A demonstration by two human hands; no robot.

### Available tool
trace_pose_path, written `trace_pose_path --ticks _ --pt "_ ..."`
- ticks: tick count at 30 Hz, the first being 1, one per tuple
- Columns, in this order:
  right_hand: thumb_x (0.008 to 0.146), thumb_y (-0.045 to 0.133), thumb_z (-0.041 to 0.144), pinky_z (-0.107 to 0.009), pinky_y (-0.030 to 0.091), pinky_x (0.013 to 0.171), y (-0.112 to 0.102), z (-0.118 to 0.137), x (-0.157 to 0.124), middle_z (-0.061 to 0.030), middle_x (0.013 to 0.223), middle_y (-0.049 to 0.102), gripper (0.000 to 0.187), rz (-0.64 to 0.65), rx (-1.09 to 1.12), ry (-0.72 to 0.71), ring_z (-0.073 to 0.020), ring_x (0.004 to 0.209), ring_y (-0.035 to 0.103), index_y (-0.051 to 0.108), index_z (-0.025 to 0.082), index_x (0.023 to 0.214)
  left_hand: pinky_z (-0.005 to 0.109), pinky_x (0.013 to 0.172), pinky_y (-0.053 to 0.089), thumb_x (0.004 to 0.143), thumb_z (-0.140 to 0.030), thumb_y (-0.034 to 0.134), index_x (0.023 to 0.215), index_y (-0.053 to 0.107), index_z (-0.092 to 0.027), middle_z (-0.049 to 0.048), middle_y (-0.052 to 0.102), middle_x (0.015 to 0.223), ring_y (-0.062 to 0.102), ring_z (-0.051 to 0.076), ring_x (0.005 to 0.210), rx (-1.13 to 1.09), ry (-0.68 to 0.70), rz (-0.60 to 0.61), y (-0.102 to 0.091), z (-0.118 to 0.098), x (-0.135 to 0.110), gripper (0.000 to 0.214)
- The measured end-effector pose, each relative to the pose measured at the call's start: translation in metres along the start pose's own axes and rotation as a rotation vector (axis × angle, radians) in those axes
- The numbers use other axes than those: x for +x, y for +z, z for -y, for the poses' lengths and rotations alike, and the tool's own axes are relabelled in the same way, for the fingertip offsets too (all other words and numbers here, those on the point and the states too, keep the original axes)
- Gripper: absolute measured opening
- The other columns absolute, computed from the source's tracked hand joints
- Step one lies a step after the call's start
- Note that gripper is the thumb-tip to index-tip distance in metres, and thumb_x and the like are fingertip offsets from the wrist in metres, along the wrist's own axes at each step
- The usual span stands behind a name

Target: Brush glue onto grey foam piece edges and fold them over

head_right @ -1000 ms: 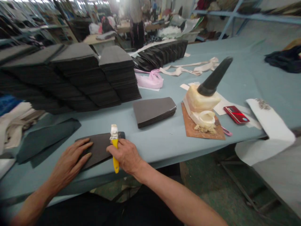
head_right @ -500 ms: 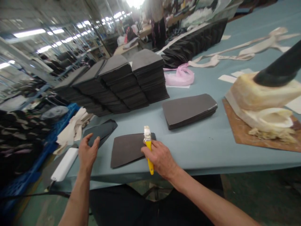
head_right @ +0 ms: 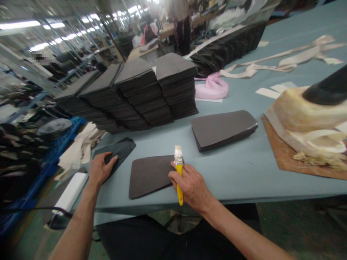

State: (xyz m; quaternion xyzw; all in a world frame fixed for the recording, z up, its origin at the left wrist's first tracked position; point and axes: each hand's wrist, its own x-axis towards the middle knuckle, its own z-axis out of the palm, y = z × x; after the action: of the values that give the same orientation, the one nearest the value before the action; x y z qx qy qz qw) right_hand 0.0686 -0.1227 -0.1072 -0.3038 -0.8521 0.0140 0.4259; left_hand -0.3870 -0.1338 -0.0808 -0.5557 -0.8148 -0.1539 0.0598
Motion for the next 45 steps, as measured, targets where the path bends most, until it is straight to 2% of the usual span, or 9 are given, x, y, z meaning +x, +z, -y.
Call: trace_pose_path --ticks 6,12,19,27,32,37,41,43,45 --pt "0.108 0.06 0.013 -0.035 0.066 0.084 0.0 0.0 -0.002 -0.0157 0.129 0.085 0.014 0.004 0.003 0.005 -0.0209 0.092 0.082 0.068 0.023 0.103 0.051 0.107 0.06 0.105 -0.057 0.067 0.119 0.073 -0.017 0.0103 0.076 0.119 0.072 0.026 0.111 -0.043 -0.038 -0.006 0.002 0.011 0.0 0.043" --pt "0.106 0.06 0.011 -0.038 0.07 0.085 -0.002 -0.001 -0.001 -0.0174 0.128 0.085 0.014 0.014 0.002 0.0 -0.0238 0.097 0.086 0.066 0.023 0.104 0.05 0.104 0.063 0.106 -0.051 0.071 0.121 0.073 -0.017 0.009 0.076 0.122 0.074 0.025 0.113 -0.157 -0.017 0.009 -0.002 0.009 -0.009 0.038" --pt "0.109 0.054 0.011 -0.037 0.072 0.077 -0.003 0.0 0.002 -0.0175 0.114 0.088 0.015 -0.013 -0.012 -0.036 -0.0245 0.09 0.087 0.061 0.024 0.105 0.043 0.104 0.061 0.105 -0.066 0.048 0.103 0.08 -0.022 0.0118 0.084 0.116 0.076 0.031 0.113 -0.322 -0.061 -0.071 -0.007 -0.001 -0.021 0.054" --pt "0.106 0.055 0.013 -0.037 0.074 0.072 -0.008 0.004 0.018 -0.0163 0.114 0.088 0.015 -0.104 -0.021 -0.065 -0.0269 0.09 0.089 0.063 0.026 0.104 0.041 0.096 0.064 0.101 -0.066 0.046 0.1 0.079 -0.022 0.0093 0.085 0.105 0.078 0.029 0.1 -0.46 -0.136 -0.227 -0.012 0.0 -0.033 0.055" --pt "0.106 0.06 0.017 -0.036 0.074 0.079 -0.001 0.029 0.065 -0.0119 0.114 0.089 0.011 -0.106 0.111 -0.058 -0.0249 0.096 0.089 0.063 0.028 0.107 0.042 0.102 0.065 0.103 -0.062 0.049 0.107 0.08 -0.022 0.0102 0.085 0.113 0.078 0.029 0.107 -0.482 -0.152 -0.368 -0.019 0.007 -0.044 0.051" --pt "0.104 0.069 0.029 -0.038 0.07 0.091 0.049 0.067 0.145 -0.0104 0.122 0.087 0.011 -0.074 0.361 -0.033 -0.0256 0.106 0.087 0.063 0.028 0.113 0.042 0.107 0.064 0.107 -0.063 0.048 0.112 0.08 -0.022 0.0116 0.085 0.118 0.078 0.029 0.112 -0.458 -0.113 -0.448 -0.023 0.004 -0.059 0.052" --pt "0.094 0.084 0.046 -0.035 0.063 0.076 0.098 0.103 0.207 -0.0061 0.099 0.085 0.031 0.143 0.325 0.087 -0.0266 0.085 0.083 0.066 0.026 0.11 0.044 0.108 0.064 0.109 -0.061 0.046 0.112 0.079 -0.024 0.0103 0.084 0.117 0.078 0.029 0.113 -0.455 -0.073 -0.458 -0.026 -0.006 -0.069 0.05" --pt "0.093 0.086 0.046 -0.033 0.06 0.077 0.115 0.119 0.228 -0.0035 0.095 0.084 0.033 0.293 0.29 0.149 -0.0262 0.088 0.083 0.066 0.027 0.112 0.047 0.108 0.064 0.108 -0.06 0.048 0.109 0.078 -0.025 0.0087 0.084 0.115 0.078 0.03 0.11 -0.482 -0.063 -0.467 -0.028 -0.012 -0.072 0.047" --pt "0.099 0.08 0.039 -0.03 0.057 0.077 0.126 0.132 0.24 -0.0005 0.101 0.084 0.025 0.383 0.301 0.171 -0.0241 0.096 0.084 0.064 0.029 0.115 0.053 0.108 0.063 0.106 -0.06 0.051 0.11 0.077 -0.028 0.0069 0.084 0.114 0.078 0.033 0.11 -0.52 -0.065 -0.487 -0.026 -0.013 -0.072 0.042"
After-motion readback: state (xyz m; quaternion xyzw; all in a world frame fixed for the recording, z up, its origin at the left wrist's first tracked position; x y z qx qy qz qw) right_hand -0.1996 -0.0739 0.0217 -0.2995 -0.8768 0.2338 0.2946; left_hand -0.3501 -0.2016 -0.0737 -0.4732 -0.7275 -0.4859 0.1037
